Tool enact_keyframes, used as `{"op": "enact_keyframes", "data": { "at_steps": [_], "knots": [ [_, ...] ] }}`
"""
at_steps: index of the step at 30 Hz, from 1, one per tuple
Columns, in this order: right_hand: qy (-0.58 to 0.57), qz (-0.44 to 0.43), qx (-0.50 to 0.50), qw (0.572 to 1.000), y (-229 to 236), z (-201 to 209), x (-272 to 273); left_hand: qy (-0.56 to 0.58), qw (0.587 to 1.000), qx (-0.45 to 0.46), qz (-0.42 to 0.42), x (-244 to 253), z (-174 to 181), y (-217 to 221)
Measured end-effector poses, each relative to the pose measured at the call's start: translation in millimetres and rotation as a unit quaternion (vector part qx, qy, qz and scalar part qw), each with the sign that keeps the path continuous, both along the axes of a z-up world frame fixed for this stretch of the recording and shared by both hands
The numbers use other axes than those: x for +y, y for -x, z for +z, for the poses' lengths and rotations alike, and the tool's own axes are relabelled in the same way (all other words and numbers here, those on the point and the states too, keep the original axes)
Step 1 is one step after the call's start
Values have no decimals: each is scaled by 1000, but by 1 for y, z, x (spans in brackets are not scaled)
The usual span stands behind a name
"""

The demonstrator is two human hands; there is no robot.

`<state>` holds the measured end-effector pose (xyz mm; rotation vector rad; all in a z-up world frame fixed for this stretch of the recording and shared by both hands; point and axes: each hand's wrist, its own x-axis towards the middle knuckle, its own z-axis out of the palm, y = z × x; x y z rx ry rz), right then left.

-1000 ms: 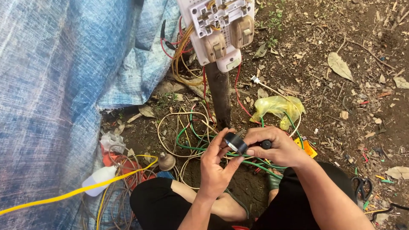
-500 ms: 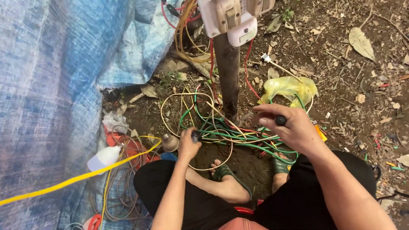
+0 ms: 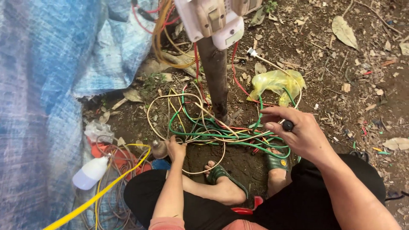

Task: A person is repairing or assembling an outdoor electrical panel, stripping wires and securing them into terminals using a screwdriver.

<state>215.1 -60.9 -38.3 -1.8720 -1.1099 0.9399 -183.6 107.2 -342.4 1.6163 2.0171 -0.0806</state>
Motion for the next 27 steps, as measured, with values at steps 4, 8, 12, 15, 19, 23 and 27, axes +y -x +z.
{"op": "enact_keyframes", "data": {
  "at_steps": [4, 8, 12, 15, 19, 23, 27],
  "knots": [
    [17, -12, -7, 1000, -9, -5, -4, 1, 1000, -13, 4, 11, -13, -1],
    [31, -22, -5, 999, -13, -1, -1, 7, 999, 23, -49, 8, -41, 11],
    [7, 2, -87, 996, -19, -3, 4, -38, 993, 61, -90, -2, -27, 5],
    [4, -6, -113, 994, -21, 0, 6, -24, 992, 80, -94, -8, 3, -10],
    [-19, -30, -140, 990, -27, 4, 8, -77, 979, 75, -175, -23, 32, -36],
    [-35, -67, -131, 989, -31, 13, 7, -87, 965, 46, -244, -51, 35, -57],
    [-17, -125, -94, 988, -44, 21, -7, -11, 952, -1, -306, -115, 36, -72]
  ]
}}
